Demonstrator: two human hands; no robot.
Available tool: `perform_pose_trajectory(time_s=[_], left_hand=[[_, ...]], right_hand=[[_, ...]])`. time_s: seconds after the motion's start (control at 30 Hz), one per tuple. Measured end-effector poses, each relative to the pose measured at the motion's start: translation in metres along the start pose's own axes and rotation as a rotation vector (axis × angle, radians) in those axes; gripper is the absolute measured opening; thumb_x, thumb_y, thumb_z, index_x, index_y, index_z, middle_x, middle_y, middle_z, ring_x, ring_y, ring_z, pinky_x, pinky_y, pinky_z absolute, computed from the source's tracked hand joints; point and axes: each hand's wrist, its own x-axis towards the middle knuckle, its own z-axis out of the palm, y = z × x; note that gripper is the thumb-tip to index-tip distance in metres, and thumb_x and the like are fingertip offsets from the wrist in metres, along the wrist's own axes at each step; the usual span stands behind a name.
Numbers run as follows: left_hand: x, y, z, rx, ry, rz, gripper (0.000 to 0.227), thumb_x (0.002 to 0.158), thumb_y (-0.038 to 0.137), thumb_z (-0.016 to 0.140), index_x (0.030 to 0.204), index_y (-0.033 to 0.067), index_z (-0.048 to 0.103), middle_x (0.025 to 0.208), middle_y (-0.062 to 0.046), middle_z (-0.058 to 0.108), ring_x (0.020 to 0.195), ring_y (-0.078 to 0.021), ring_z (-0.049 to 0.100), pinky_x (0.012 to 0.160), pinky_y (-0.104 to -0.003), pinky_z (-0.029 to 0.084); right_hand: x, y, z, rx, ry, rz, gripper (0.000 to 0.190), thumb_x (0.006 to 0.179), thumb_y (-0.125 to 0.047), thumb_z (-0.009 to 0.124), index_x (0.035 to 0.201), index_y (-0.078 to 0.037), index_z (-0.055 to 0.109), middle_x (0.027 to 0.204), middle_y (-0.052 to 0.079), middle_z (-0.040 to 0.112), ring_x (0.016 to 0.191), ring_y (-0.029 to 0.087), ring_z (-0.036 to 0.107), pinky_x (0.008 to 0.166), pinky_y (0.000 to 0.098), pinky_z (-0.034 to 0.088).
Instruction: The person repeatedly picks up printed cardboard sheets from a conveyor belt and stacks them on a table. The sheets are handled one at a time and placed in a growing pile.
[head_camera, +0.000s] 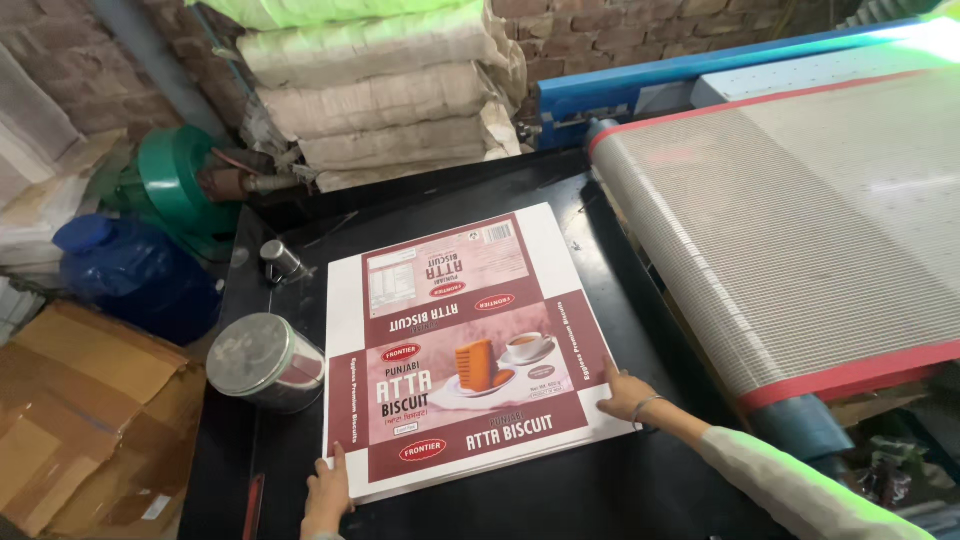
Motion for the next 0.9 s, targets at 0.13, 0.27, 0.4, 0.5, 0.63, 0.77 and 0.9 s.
perform_pose_trajectory(time_s=[0.13, 0.27, 0.4, 0.5, 0.63, 0.77, 0.9], left_hand=[[-0.005, 0.001, -0.017, 0.083, -0.229, -0.052, 0.149, 0.061, 0.032, 0.103, 0.167, 0.0299, -0.001, 0.170, -0.017, 0.011, 0.151, -0.0410, 0.036, 0.118, -0.060, 0.040], [-0.010, 0.022, -0.030, 0.190, -0.173, 0.019, 0.150, 0.057, 0.060, 0.101, 0.164, 0.0269, 0.002, 0.171, -0.022, -0.010, 0.159, -0.0414, 0.007, 0.120, -0.065, 0.028], [-0.017, 0.090, -0.020, 0.023, 0.072, 0.363, 0.149, 0.053, 0.066, 0.099, 0.161, 0.0215, 0.006, 0.168, -0.022, -0.004, 0.155, -0.0413, 0.006, 0.123, -0.061, 0.024], [-0.026, 0.161, -0.004, 0.027, -0.039, 0.357, 0.130, 0.068, 0.074, 0.080, 0.163, 0.0224, 0.010, 0.170, -0.018, 0.001, 0.158, -0.0380, 0.010, 0.120, -0.065, 0.024], [-0.042, 0.240, 0.013, -0.036, -0.033, 0.477, 0.108, 0.077, 0.082, 0.068, 0.152, 0.0100, 0.040, 0.166, -0.026, 0.017, 0.149, -0.0494, 0.026, 0.118, -0.061, 0.032], [-0.054, 0.267, 0.024, 0.094, -0.012, 0.482, 0.111, 0.072, 0.082, 0.073, 0.139, -0.0042, 0.056, 0.158, -0.034, 0.032, 0.138, -0.0479, 0.046, 0.114, -0.050, 0.043], [-0.050, 0.263, 0.012, 0.104, -0.117, 0.468, 0.104, 0.071, 0.081, 0.072, 0.138, 0.0020, 0.059, 0.159, -0.032, 0.031, 0.139, -0.0482, 0.046, 0.115, -0.049, 0.043]], right_hand=[[-0.023, -0.015, -0.025, 0.001, 0.146, -0.231, 0.102, 0.082, -0.038, 0.079, 0.156, -0.007, 0.016, 0.158, 0.031, 0.027, 0.140, 0.046, 0.041, 0.114, 0.0441, 0.038], [-0.060, -0.018, -0.087, -0.001, 0.438, -0.421, 0.085, 0.081, -0.037, 0.075, 0.152, -0.012, 0.037, 0.157, 0.025, 0.037, 0.142, 0.042, 0.044, 0.115, 0.0475, 0.039], [-0.111, 0.007, -0.140, -0.088, 0.763, -0.348, 0.070, 0.080, -0.026, 0.075, 0.145, -0.012, 0.051, 0.154, 0.022, 0.043, 0.132, 0.043, 0.049, 0.110, 0.0569, 0.037], [-0.141, 0.037, -0.167, -0.057, 0.981, -0.367, 0.056, 0.081, -0.018, 0.072, 0.135, -0.011, 0.060, 0.147, 0.020, 0.054, 0.131, 0.038, 0.055, 0.109, 0.0556, 0.041], [-0.158, 0.073, -0.186, 0.066, 1.094, -0.275, 0.042, 0.084, -0.016, 0.072, 0.126, -0.008, 0.068, 0.138, 0.016, 0.063, 0.117, 0.035, 0.065, 0.100, 0.0483, 0.051], [-0.154, 0.093, -0.190, 0.252, 1.075, -0.261, 0.036, 0.086, -0.012, 0.070, 0.121, -0.005, 0.069, 0.135, 0.017, 0.065, 0.103, 0.030, 0.072, 0.091, 0.0423, 0.056], [-0.145, 0.093, -0.193, 0.267, 1.034, -0.278, 0.035, 0.086, -0.013, 0.069, 0.120, -0.006, 0.070, 0.135, 0.016, 0.065, 0.100, 0.027, 0.074, 0.089, 0.0409, 0.057]])
